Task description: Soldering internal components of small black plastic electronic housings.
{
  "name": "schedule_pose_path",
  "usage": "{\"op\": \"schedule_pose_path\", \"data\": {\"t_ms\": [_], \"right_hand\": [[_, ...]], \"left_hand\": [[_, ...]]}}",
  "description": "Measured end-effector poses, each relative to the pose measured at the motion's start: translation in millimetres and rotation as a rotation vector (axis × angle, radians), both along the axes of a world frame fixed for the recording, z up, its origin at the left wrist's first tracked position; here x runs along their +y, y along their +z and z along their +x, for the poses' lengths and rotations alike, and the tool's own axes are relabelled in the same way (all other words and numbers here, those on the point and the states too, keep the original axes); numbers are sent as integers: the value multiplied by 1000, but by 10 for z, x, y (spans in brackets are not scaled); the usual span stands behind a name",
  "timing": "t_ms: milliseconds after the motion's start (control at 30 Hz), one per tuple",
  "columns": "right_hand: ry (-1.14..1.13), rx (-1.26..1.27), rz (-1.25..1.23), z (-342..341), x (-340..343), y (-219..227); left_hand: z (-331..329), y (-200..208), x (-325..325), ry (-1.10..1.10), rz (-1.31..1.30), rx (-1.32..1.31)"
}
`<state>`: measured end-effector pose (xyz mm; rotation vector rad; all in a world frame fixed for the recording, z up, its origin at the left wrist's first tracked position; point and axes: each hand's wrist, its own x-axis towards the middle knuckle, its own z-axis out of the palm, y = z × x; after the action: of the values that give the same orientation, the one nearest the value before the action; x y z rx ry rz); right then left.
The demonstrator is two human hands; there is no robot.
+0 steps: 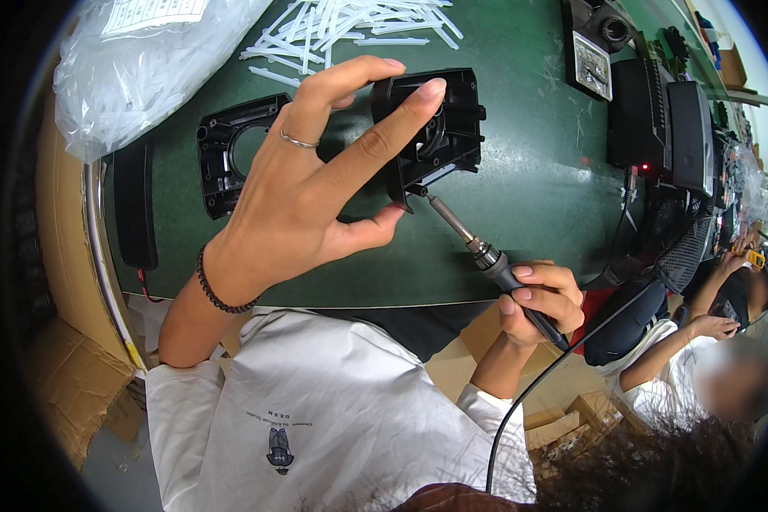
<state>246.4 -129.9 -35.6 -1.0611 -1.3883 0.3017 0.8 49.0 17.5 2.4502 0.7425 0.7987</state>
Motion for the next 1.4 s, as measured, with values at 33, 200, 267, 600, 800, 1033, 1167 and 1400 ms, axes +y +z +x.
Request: {"op": "schedule_pose_path", "data": {"t_ms": [33, 200, 267, 600, 800, 1033, 1167, 1400], "right_hand": [[1, -1, -1, 0, -1, -2], [14, -5, -10, 2, 3, 0], [17, -4, -10, -1, 4, -5], [40, 18, -2, 0, -4, -22], [-43, 69, 74, 17, 2, -78], [-289, 174, 154, -2, -80, -139], [-419, 289, 152, -36, -60, -178], [-373, 378, 126, -146, 30, -129]], "left_hand": [[-1, -1, 0, 2, 5, 3], [4, 4, -2, 6, 2, 6], [3, 2, -5, 6, 4, 8], [4, 1, -14, 5, 6, 2], [10, -11, 0, 6, 5, -6], [67, 169, 12, 11, -57, -85], [247, 425, 242, 140, -4, -158], [998, 422, 1997, 260, 149, -183]]}}
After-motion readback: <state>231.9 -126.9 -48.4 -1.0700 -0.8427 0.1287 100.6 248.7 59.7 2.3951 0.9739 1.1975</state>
